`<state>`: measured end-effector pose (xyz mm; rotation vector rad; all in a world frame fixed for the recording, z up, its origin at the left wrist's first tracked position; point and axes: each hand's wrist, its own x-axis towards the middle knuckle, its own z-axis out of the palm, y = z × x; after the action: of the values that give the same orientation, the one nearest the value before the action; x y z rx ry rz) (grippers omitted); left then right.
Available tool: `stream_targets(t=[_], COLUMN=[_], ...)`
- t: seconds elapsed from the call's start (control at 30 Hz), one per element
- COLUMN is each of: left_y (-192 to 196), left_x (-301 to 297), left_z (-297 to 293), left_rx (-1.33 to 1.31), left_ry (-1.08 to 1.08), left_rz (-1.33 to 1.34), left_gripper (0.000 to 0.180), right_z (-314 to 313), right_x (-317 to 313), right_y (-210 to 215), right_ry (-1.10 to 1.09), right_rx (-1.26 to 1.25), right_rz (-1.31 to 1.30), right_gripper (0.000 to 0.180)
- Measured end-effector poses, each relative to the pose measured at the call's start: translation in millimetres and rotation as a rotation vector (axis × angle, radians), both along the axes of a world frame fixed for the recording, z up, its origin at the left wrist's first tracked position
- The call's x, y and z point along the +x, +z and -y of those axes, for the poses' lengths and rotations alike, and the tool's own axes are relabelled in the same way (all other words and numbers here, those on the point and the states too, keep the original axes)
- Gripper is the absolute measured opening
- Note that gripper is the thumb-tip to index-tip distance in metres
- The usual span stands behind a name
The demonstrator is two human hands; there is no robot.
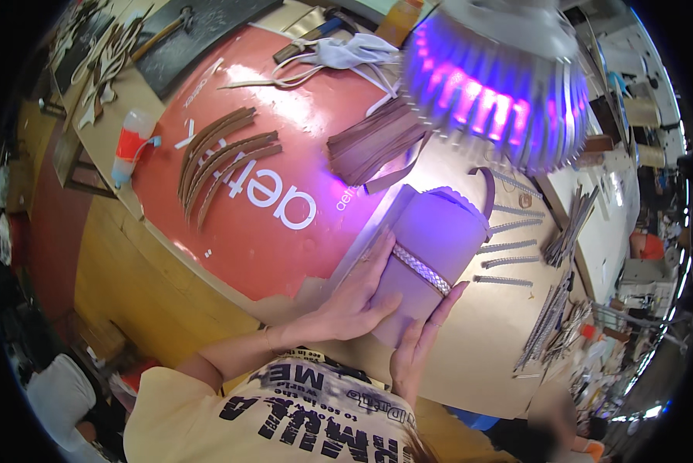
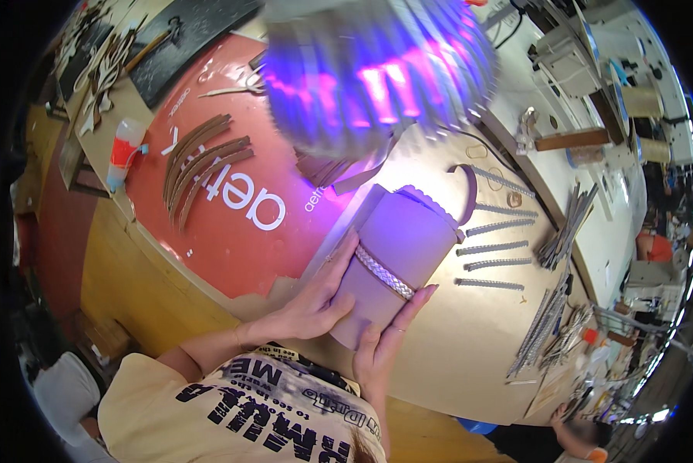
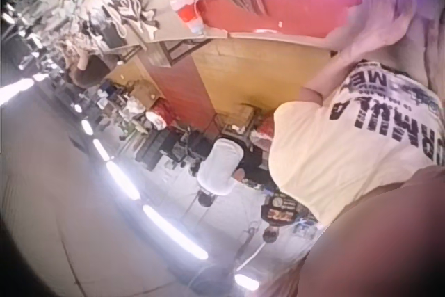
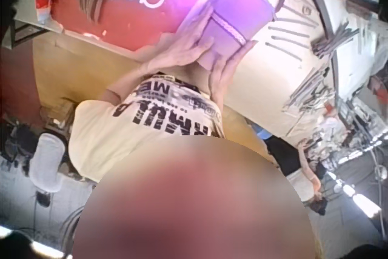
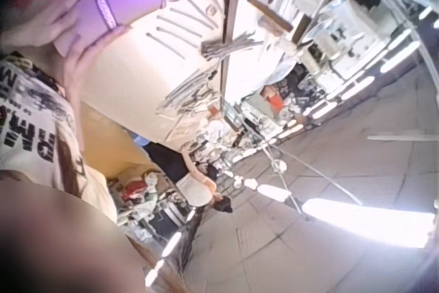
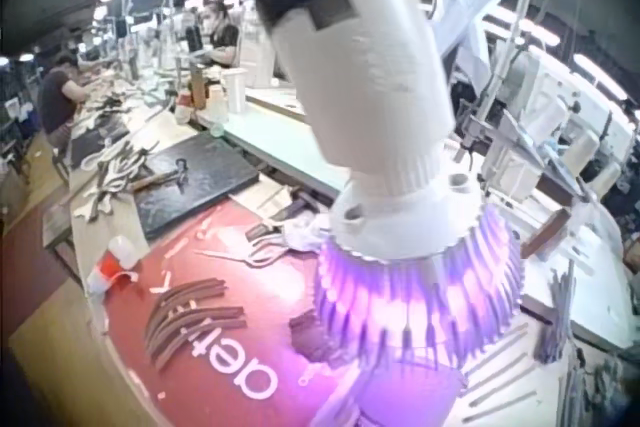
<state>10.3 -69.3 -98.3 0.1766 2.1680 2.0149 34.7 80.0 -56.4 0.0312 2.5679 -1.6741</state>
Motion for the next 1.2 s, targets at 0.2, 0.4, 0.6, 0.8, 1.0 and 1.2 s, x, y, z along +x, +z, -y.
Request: stream_targets(t=[0.2,0.4,0.6,0.8,1.0,1.2], left_y=[6,-4,-2,33,31,41], left_x=[-1,-18,-27,-32,-48,-29], left_z=[-2,2,6,-1,8,35], left_rx=[-0.035,0.227,-0.057,-0.575,-0.773,-0.602], left_ry=[0.010,0.285,0.262,0.388,0.196,-0.078], left_rz=[0.083,0.168,-0.139,-0.554,-0.798,-0.533], left_gripper=[0.091,0.080,0.038,0.030,0.037,0.077], right_z=[-22,-51,-51,-44,-63,-45], right_x=[18,16,-2,-28,-36,-15], right_y=[-23,-38,5,45,51,48], right_ry=[-0.049,-0.105,-0.208,-0.003,-0.202,-0.054], right_rx=[-0.209,-0.122,-0.034,-0.032,0.288,0.454], right_rz=[0.214,0.237,-0.182,-0.207,-0.343,-0.281], right_gripper=[0.089,0.070,0.064,0.039,0.041,0.051])
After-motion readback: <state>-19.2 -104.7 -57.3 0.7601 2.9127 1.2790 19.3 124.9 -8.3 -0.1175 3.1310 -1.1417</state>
